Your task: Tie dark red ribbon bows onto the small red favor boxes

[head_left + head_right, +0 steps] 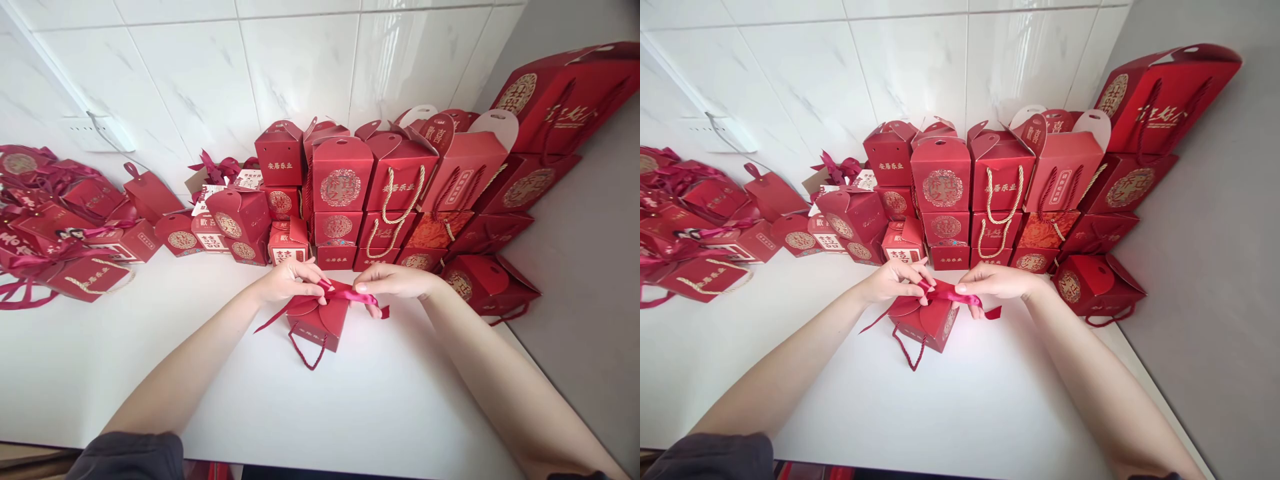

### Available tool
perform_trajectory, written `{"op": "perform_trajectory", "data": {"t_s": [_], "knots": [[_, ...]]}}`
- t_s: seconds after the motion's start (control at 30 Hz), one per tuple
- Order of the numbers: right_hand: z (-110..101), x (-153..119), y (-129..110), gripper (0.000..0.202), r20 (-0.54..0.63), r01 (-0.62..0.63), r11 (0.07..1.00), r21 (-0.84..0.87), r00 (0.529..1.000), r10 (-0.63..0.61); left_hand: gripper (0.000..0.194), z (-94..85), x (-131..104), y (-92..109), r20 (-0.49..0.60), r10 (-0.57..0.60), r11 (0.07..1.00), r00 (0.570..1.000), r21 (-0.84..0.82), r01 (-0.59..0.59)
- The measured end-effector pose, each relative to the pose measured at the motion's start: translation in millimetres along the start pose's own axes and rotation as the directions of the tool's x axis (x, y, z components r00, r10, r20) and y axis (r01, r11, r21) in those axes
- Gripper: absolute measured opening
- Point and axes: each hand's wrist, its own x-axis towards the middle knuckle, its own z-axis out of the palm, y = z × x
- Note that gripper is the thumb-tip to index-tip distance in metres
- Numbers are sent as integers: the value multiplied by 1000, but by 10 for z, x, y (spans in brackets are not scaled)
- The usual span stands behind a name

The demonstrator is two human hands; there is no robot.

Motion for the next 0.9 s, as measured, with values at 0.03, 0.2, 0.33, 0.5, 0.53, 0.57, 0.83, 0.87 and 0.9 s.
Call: {"op": "perform_trajectory", "data": {"t_s": [0.03,0.2,0.33,0.5,0.53,0.57,0.83,0.87,0.9], "knots": [[23,9,-23,41,-32,-24,1000,-13,999,24,21,-4,-2,1,8,-6,1000,1000,7,6],[55,-16,-65,35,-4,-45,999,6,999,45,20,-23,-18,9,46,-34,999,998,13,34],[50,-28,-66,31,-24,32,999,6,999,-32,30,-25,-26,22,55,-35,999,998,-3,35],[99,29,-60,23,-216,226,973,-50,949,-232,30,-9,-15,89,29,-54,999,998,-5,54],[123,46,-67,21,-254,257,964,-70,930,-266,28,-3,-12,102,31,-60,998,998,5,60],[152,66,-76,20,-288,282,955,-95,910,-298,26,4,-9,112,35,-67,998,997,17,67],[421,249,-122,23,-394,256,933,-253,854,-340,32,34,-4,84,63,-89,995,994,53,86],[437,257,-122,24,-394,257,929,-267,850,-349,33,36,-5,81,67,-99,995,993,33,97],[450,260,-124,25,-393,260,924,-279,847,-357,34,38,-6,82,71,-109,994,991,13,108]]}}
